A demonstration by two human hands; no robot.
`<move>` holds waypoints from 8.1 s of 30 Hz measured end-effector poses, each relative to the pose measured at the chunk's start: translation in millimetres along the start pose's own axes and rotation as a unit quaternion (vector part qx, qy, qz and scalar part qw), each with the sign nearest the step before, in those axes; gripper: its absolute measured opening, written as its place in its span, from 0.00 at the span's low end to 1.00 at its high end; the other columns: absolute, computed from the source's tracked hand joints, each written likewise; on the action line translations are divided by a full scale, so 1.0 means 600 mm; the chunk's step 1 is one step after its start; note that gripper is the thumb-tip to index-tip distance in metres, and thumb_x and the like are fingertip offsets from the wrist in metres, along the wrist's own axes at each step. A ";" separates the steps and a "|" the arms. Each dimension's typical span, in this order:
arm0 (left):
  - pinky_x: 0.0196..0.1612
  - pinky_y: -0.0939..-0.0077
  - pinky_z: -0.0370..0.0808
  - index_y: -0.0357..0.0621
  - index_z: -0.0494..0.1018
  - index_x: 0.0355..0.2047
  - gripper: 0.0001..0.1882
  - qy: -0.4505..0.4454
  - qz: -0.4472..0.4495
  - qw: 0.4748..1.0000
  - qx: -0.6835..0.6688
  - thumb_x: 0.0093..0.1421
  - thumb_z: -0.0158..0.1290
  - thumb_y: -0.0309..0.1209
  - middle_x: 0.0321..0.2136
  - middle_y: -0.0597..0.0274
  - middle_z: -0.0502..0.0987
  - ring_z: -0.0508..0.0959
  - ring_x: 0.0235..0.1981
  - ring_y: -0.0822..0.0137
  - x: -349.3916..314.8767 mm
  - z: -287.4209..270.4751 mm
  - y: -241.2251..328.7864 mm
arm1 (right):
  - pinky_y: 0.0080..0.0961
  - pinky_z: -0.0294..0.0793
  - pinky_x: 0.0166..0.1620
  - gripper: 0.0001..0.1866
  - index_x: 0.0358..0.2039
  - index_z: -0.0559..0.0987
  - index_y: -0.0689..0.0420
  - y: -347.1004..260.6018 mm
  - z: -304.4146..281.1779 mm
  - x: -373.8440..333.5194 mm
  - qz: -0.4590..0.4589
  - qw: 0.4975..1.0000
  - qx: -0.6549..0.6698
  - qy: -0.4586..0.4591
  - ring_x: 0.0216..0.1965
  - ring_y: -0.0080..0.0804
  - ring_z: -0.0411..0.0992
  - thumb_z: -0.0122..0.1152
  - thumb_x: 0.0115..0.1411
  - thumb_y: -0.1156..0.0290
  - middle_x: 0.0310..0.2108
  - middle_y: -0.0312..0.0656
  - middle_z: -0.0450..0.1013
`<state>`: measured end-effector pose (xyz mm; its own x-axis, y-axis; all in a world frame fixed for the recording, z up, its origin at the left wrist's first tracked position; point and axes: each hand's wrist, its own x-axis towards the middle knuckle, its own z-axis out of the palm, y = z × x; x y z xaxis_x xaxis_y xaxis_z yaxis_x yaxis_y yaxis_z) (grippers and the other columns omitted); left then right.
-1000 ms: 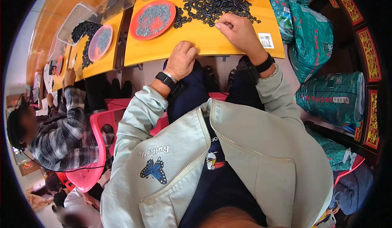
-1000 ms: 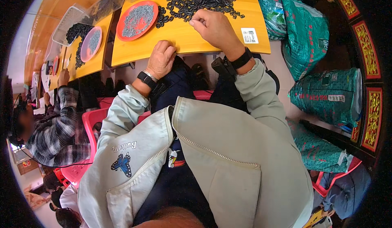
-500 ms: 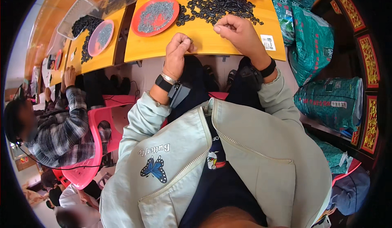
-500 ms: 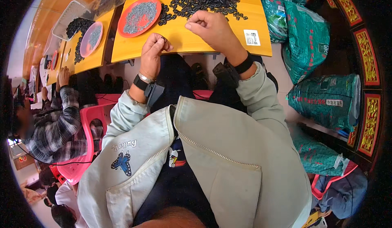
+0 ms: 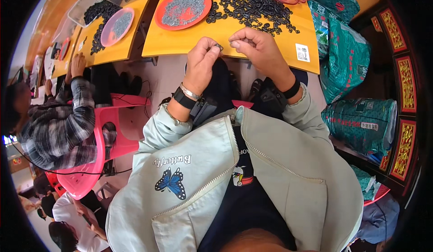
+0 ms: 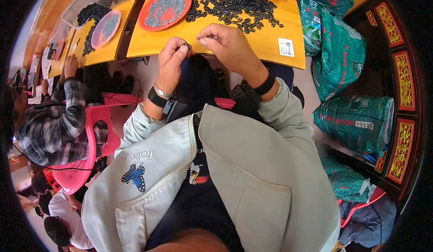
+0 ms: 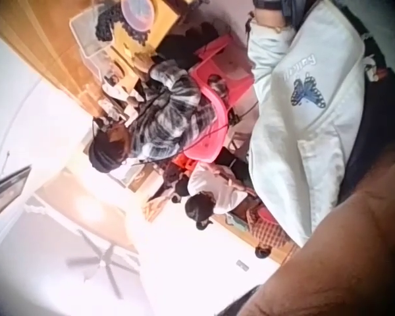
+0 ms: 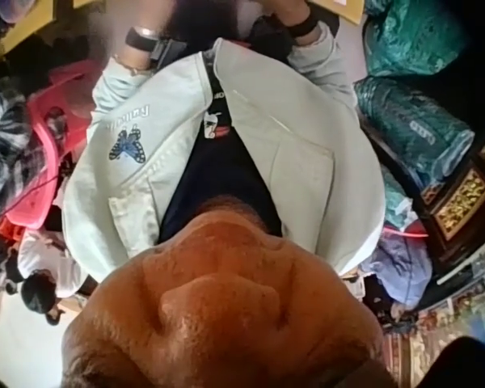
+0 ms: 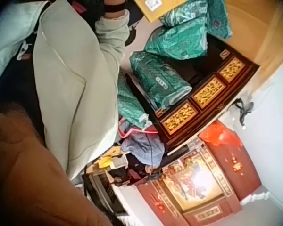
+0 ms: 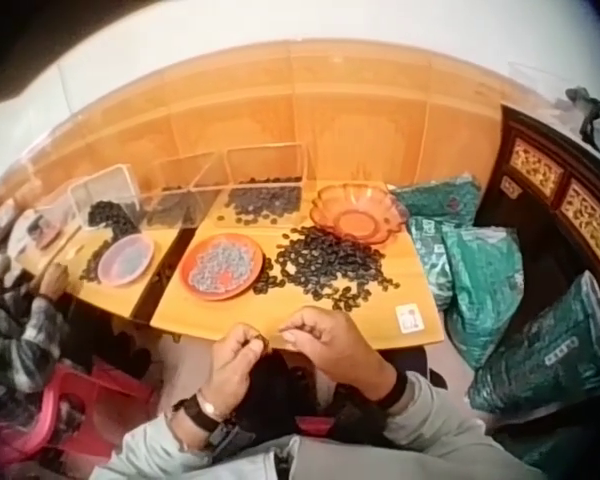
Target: Manually sorting small black items from a pile and placing them into a small dish.
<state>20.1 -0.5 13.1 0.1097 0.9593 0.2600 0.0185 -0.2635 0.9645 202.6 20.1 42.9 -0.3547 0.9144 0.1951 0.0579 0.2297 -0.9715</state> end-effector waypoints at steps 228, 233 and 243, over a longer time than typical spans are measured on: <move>0.29 0.80 0.67 0.35 0.67 0.29 0.06 0.173 -0.015 0.981 -0.087 0.60 0.45 0.27 0.20 0.64 0.68 0.67 0.24 0.75 -0.027 -0.018 -0.027 | 0.35 0.72 0.36 0.07 0.28 0.80 0.52 0.124 -0.054 0.254 0.030 0.833 -0.536 -0.134 0.33 0.41 0.74 0.62 0.47 0.66 0.28 0.41 0.76; 0.29 0.79 0.68 0.35 0.66 0.29 0.07 0.173 -0.018 0.982 -0.076 0.60 0.45 0.27 0.20 0.63 0.69 0.68 0.23 0.74 -0.027 -0.018 -0.024 | 0.35 0.72 0.36 0.07 0.28 0.80 0.52 0.124 -0.052 0.255 0.031 0.828 -0.544 -0.133 0.33 0.41 0.74 0.61 0.47 0.66 0.28 0.41 0.76; 0.28 0.78 0.68 0.34 0.66 0.29 0.07 0.175 -0.015 0.982 -0.067 0.60 0.45 0.27 0.19 0.63 0.69 0.68 0.22 0.74 -0.032 -0.013 -0.021 | 0.37 0.72 0.36 0.08 0.27 0.80 0.51 0.130 -0.043 0.252 0.021 0.826 -0.552 -0.116 0.33 0.43 0.74 0.59 0.49 0.63 0.27 0.42 0.76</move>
<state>9.8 -14.9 -3.7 -0.2368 0.9489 0.2087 -0.1175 -0.2412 0.9634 177.8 184.7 0.3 -0.4931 0.8699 0.0084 0.8440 0.4807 -0.2378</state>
